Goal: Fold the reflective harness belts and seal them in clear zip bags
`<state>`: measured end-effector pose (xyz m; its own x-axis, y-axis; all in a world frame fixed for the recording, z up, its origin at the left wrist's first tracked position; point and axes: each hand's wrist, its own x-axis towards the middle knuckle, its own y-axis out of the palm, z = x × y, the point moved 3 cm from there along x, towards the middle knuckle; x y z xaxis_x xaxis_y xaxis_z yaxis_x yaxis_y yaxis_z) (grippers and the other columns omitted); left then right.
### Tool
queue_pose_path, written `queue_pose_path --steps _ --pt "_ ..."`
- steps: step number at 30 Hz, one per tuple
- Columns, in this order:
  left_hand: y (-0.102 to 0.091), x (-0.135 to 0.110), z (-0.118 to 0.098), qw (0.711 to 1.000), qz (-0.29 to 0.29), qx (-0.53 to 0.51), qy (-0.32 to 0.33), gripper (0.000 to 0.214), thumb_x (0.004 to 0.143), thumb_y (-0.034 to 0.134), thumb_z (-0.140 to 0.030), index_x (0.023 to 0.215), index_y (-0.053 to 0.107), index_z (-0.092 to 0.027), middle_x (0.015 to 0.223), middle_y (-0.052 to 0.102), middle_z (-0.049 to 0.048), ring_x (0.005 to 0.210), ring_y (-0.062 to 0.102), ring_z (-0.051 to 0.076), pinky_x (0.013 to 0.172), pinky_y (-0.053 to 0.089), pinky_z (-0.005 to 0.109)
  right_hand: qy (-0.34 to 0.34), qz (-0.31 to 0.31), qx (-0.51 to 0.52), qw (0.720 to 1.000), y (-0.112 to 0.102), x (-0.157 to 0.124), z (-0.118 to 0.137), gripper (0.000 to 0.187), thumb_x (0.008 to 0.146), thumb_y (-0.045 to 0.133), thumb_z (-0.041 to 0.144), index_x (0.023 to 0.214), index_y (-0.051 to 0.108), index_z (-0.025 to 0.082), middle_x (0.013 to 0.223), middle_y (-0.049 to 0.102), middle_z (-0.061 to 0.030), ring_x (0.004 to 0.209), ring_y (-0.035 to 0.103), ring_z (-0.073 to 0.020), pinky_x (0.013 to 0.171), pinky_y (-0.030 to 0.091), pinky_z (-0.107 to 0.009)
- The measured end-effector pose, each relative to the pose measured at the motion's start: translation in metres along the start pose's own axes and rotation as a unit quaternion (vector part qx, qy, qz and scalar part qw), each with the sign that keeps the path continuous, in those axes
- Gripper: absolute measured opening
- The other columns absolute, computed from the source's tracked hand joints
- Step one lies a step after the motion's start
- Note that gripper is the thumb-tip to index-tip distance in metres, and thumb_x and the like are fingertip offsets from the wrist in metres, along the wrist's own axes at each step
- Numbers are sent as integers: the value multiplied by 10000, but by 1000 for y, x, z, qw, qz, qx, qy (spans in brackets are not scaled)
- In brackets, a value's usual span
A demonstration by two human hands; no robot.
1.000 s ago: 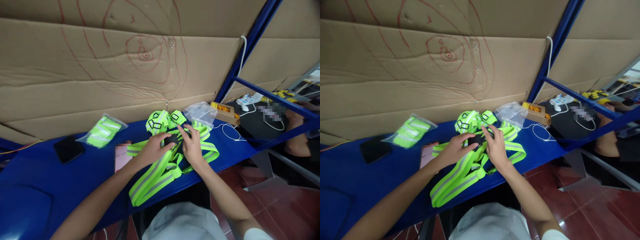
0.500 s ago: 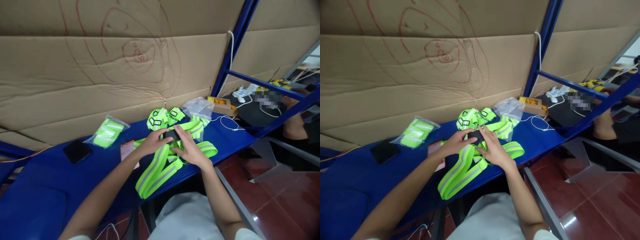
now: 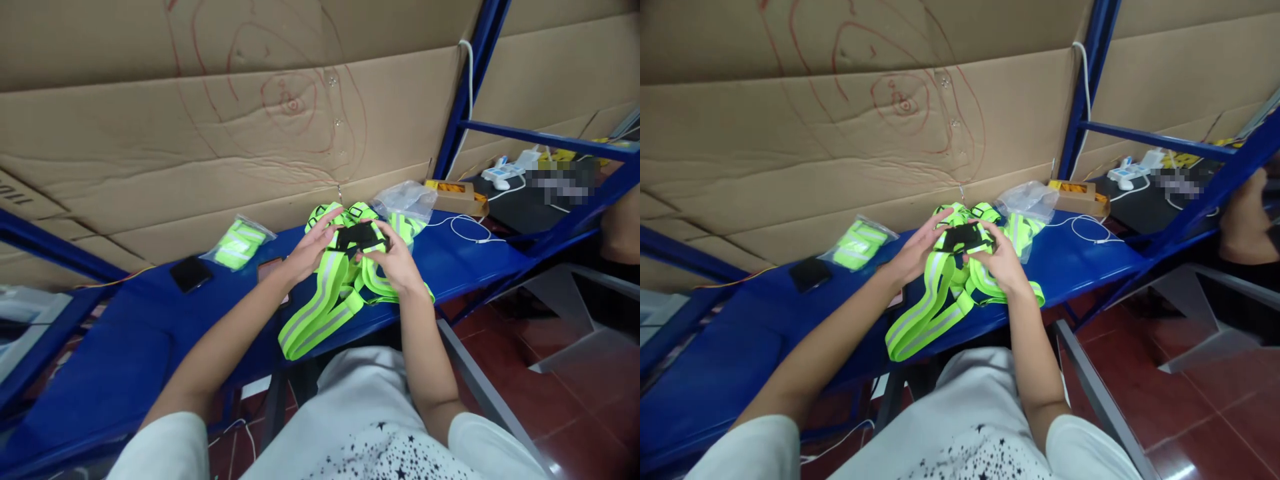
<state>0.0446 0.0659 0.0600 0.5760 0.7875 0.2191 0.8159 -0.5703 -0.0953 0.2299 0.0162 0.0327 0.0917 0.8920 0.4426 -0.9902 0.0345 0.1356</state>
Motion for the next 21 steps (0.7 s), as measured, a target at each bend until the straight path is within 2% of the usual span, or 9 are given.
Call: queue_pose_path --steps 2,4,7,9,11,13,15,19,21 --pt "6 0 3 997 12 58 41 1131 706 805 -808 1612 429 -247 1681 438 148 1566 408 357 1286 359 482 28 -59 67 996 2 1 -10 655 687 871 395 1278 647 224 1247 741 -66 1020 751 -266 949 639 -467" --pt "10 0 7 989 -2 134 56 1139 658 900 -714 1589 455 -233 1721 370 139 1613 320 353 1327 281 478 35 -82 102 991 6 1 -16 702 700 854 437 1330 629 225 1168 758 -57 944 755 -250 898 652 -457" --pt "13 1 19 991 -45 128 14 935 646 955 -590 1424 623 -191 1552 591 154 1494 497 381 1285 353 536 16 -70 101 992 12 0 -16 720 781 790 485 1422 587 229 1156 755 -60 1038 743 -252 993 628 -457" --pt "15 -2 27 994 -56 88 -14 811 621 976 -551 1286 707 -171 1385 714 145 1358 617 381 1227 424 559 -8 -51 69 996 17 -2 -11 721 817 765 473 1462 555 229 1269 723 -75 1204 698 -258 1133 554 -464" --pt "15 -7 32 996 -58 63 -23 788 579 1000 -522 1236 733 -178 1304 755 124 1291 658 362 1186 469 551 -27 -9 30 999 22 -6 -5 719 849 746 431 1502 514 240 1417 657 -80 1355 618 -260 1236 458 -476" --pt "14 -15 36 997 -60 42 -28 805 533 1016 -514 1220 747 -190 1258 773 108 1252 680 346 1148 506 531 -38 43 1 998 27 -9 -1 698 876 726 395 1517 492 248 1496 605 -78 1418 569 -265 1271 408 -494" --pt "14 -25 39 998 -53 21 -41 796 487 1028 -513 1165 775 -181 1180 793 107 1191 709 344 1104 537 527 -52 74 -41 995 28 -11 1 619 893 704 384 1471 536 236 1470 617 -86 1405 573 -274 1268 402 -503" --pt "16 -37 43 997 -64 -5 -42 719 512 1026 -490 1122 804 -180 1108 809 97 1173 714 337 1119 521 522 -70 52 -212 974 26 -10 -4 482 861 743 410 1281 658 189 1382 625 -146 1383 549 -325 1257 384 -523" --pt "19 -39 42 996 -79 -15 -27 646 560 1013 -475 1108 813 -197 1108 812 77 1218 695 314 1177 477 494 -65 37 -264 962 24 -10 -6 482 869 745 438 1269 668 180 1420 594 -167 1420 511 -347 1270 353 -541"
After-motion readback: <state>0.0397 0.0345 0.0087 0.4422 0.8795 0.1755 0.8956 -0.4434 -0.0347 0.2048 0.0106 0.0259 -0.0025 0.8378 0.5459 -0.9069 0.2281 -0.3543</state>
